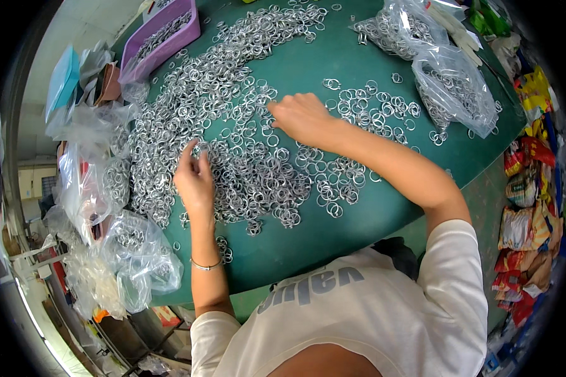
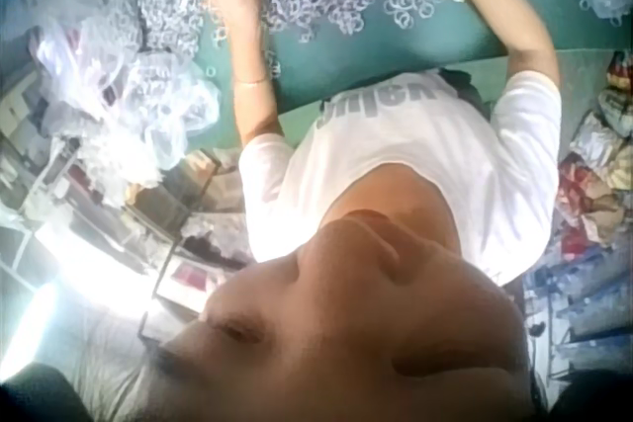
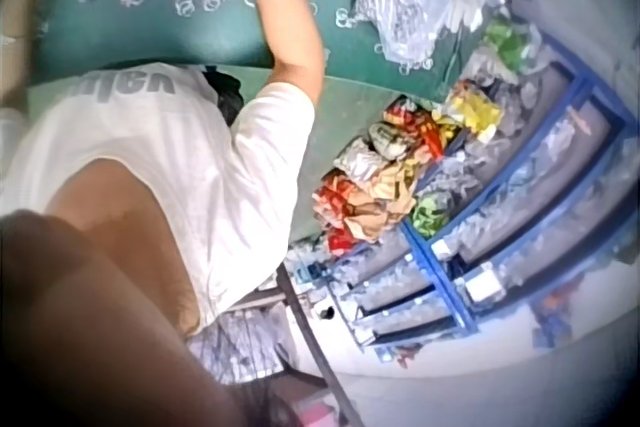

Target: The person sorts through a large pile of small metal rings on a green table by hand, picking up individual rings and grouping them.

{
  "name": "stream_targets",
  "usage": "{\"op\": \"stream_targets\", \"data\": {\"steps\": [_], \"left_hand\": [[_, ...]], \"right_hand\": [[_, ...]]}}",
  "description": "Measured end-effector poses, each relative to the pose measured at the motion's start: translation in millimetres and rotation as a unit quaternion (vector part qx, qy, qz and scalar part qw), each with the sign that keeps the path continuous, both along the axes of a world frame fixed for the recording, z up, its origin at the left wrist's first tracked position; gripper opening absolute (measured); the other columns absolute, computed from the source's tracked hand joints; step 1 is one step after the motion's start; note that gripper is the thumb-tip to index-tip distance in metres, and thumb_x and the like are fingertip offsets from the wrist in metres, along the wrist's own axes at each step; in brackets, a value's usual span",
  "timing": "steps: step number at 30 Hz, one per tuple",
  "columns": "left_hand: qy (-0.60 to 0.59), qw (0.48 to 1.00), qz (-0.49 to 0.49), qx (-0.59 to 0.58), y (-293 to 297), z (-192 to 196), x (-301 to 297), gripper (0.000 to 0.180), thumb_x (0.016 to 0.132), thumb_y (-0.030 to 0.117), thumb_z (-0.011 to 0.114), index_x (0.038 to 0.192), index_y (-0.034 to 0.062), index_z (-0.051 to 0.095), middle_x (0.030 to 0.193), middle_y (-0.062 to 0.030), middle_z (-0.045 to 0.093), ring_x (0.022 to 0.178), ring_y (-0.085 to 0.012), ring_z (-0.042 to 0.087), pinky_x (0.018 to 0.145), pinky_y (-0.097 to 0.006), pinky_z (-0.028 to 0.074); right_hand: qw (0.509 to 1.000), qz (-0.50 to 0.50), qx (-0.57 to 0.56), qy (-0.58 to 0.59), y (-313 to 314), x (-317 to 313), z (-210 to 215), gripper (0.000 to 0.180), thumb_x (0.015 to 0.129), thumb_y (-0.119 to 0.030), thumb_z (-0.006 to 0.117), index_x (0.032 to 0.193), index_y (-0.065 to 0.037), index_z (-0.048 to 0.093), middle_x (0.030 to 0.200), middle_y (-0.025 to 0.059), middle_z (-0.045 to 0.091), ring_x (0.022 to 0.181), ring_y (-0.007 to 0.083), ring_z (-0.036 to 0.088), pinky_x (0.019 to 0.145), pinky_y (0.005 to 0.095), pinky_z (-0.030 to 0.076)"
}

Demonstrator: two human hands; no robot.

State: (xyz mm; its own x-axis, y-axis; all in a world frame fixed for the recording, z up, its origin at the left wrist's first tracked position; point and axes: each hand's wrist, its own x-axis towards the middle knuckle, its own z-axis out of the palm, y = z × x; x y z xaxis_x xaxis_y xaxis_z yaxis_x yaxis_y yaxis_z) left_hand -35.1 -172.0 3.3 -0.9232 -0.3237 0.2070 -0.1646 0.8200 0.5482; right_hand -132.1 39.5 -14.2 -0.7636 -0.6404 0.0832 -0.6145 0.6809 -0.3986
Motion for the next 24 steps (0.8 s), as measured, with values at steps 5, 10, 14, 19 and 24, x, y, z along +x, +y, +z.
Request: {"op": "stream_targets", "data": {"steps": [5, 10, 14, 19, 24], "left_hand": [[0.056, 0.985, -0.165, -0.005, 19, -15, -13, 0.019, 0.078, 0.006, 0.063, 0.096, 0.0028, 0.062, 0.069, -0.014, 0.057, 0.054, -0.0237, 0.052, 0.051, -0.034, 0.04], [-0.015, 0.978, -0.206, -0.037, 45, -15, -34, 0.02, 0.076, 0.01, 0.064, 0.096, 0.0059, 0.063, 0.078, -0.0145, 0.056, 0.068, -0.0327, 0.057, 0.059, -0.04, 0.043], [-0.018, 0.97, -0.236, -0.062, 46, -22, -50, 0.016, 0.075, 0.009, 0.063, 0.091, 0.0064, 0.064, 0.078, -0.0135, 0.055, 0.067, -0.0333, 0.057, 0.059, -0.041, 0.044], [-0.014, 0.969, -0.245, -0.021, 40, -25, -48, 0.01, 0.076, 0.007, 0.062, 0.085, 0.0022, 0.064, 0.073, -0.0122, 0.056, 0.06, -0.0266, 0.054, 0.055, -0.036, 0.043], [-0.105, 0.95, -0.16, 0.247, 27, -18, -43, 0.012, 0.079, 0.009, 0.063, 0.085, -0.0018, 0.063, 0.067, -0.0017, 0.057, 0.058, -0.0077, 0.046, 0.053, -0.023, 0.038]], "right_hand": [[0.995, -0.018, -0.082, -0.047, 8, -7, -4, 0.01, 0.077, -0.014, 0.062, 0.076, -0.005, 0.058, 0.065, 0.014, 0.06, 0.065, 0.0331, 0.06, 0.057, 0.0438, 0.046], [0.995, -0.083, -0.037, -0.028, 36, -10, 7, 0.015, 0.077, -0.017, 0.063, 0.085, -0.006, 0.057, 0.066, 0.0113, 0.06, 0.063, 0.0304, 0.059, 0.058, 0.0402, 0.045], [0.998, -0.059, -0.02, 0.01, 24, -13, -10, 0.02, 0.076, -0.018, 0.066, 0.085, -0.005, 0.055, 0.065, 0.0124, 0.059, 0.064, 0.0335, 0.058, 0.058, 0.0432, 0.043], [0.994, -0.028, -0.066, -0.085, 37, -21, -5, 0.016, 0.076, -0.015, 0.066, 0.081, -0.004, 0.055, 0.061, 0.0103, 0.056, 0.057, 0.0266, 0.054, 0.054, 0.0364, 0.041], [0.948, -0.032, -0.175, -0.265, 43, -16, 3, 0.019, 0.078, -0.018, 0.064, 0.08, 0.0, 0.058, 0.067, 0.0098, 0.061, 0.058, 0.0181, 0.056, 0.054, 0.0324, 0.043]]}}
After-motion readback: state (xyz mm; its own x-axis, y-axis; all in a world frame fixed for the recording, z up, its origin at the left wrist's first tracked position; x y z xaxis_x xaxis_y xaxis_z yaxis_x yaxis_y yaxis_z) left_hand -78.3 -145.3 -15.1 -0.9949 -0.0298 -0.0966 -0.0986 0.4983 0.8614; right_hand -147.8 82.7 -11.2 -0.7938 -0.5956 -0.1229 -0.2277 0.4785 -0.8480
